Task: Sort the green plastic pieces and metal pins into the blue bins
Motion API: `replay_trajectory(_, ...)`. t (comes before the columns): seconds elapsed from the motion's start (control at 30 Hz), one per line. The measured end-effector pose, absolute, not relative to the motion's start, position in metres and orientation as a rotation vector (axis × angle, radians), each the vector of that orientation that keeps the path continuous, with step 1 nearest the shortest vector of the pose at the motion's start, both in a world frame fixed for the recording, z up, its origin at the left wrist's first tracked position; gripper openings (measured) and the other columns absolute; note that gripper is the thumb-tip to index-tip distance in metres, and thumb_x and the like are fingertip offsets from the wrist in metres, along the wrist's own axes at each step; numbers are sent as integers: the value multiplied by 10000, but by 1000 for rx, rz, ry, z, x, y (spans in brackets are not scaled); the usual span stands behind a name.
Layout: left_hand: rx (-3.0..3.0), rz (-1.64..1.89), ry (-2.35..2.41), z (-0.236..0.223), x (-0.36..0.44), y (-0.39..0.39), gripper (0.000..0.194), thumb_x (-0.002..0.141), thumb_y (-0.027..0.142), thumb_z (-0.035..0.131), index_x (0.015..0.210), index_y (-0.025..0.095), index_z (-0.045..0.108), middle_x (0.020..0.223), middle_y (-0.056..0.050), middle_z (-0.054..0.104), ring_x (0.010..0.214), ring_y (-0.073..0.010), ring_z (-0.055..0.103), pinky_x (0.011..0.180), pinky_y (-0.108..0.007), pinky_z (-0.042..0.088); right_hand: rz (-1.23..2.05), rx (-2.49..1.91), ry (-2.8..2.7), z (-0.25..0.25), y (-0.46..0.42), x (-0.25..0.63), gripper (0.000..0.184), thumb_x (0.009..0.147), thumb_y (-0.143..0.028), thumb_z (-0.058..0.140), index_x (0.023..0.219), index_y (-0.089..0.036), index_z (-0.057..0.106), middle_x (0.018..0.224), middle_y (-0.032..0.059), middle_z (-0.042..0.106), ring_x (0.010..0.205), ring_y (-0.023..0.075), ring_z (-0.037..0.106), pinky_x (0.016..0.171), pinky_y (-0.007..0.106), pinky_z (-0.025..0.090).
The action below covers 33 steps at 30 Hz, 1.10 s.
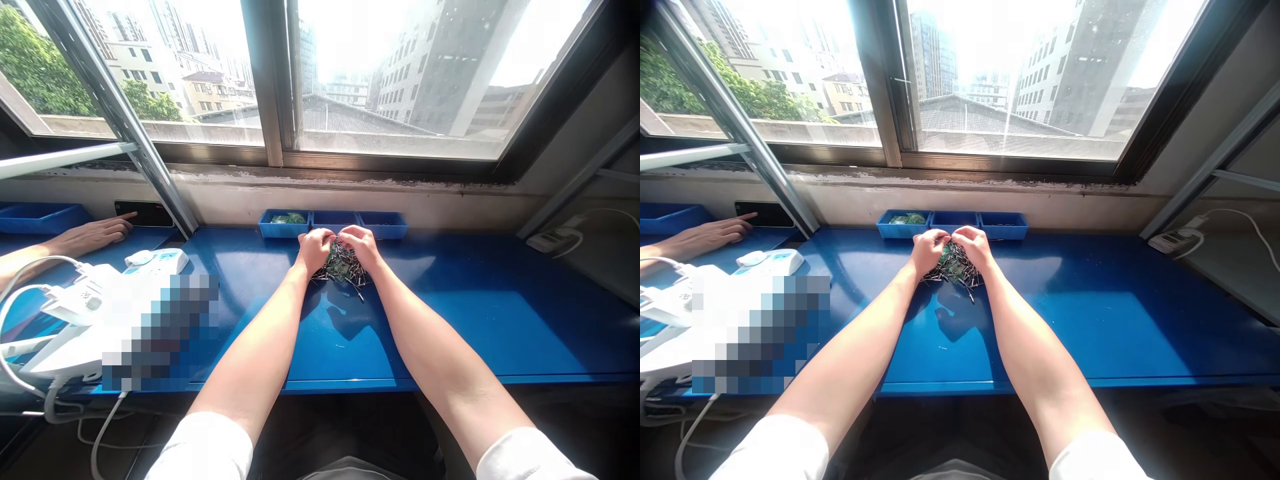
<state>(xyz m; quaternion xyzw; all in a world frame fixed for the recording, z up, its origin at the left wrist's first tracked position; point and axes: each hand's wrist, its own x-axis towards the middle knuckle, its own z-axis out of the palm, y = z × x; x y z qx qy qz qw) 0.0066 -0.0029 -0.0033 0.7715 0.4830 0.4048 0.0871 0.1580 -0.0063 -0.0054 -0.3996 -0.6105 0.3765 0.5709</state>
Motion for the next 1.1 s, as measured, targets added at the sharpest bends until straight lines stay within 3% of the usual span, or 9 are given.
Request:
replay_trajectory(0.17,2247,1233,1551,-6,6,-1,272,856,295,488,1081,210,615,1119,-53,663,1078,-221,570,947,-366,357,829,-964,-1317,-8,-1,164,206,669,-363,626,779,-193,667,713,2,649,650,138,562,621,268,450)
replay_trajectory(0.43,2120,1166,1771,-9,4,3,272,831,240,452,1042,214,623,1133,-63,646,1098,-245,553,949,-401,360,512,-1228,-1330,-10,11,178,329,662,-324,593,955,-193,665,914,31,687,809,187,598,793,347,479)
replay_trajectory(0.57,2096,1135,1796,-8,5,2,278,823,241,445,1033,221,625,1145,-56,640,1102,-241,552,954,-395,360,349,-1356,-1420,-11,16,181,449,641,-288,604,1080,-204,645,1002,31,686,956,229,569,903,400,445)
replay_trajectory(0.83,2097,1056,1766,-9,5,2,274,817,283,457,1028,235,624,1150,-49,632,1119,-235,542,975,-394,349,371,-1417,-1597,-14,15,181,721,621,-294,647,1320,-217,488,1238,59,586,1234,286,408,1033,455,362)
replay_trajectory(0.97,2113,1046,1752,-10,4,4,277,816,294,456,1029,237,623,1139,-47,633,1110,-231,546,968,-394,358,278,-1407,-1565,-14,14,179,620,660,-263,609,1271,-185,530,1158,70,623,1144,259,486,981,417,415)
replay_trajectory(1.1,2139,995,1768,-11,4,5,302,812,316,464,1055,234,623,1141,-48,636,1116,-232,544,975,-379,362,172,-1392,-1623,-14,10,175,361,707,-239,556,1045,-162,654,970,61,667,963,210,570,891,342,459)
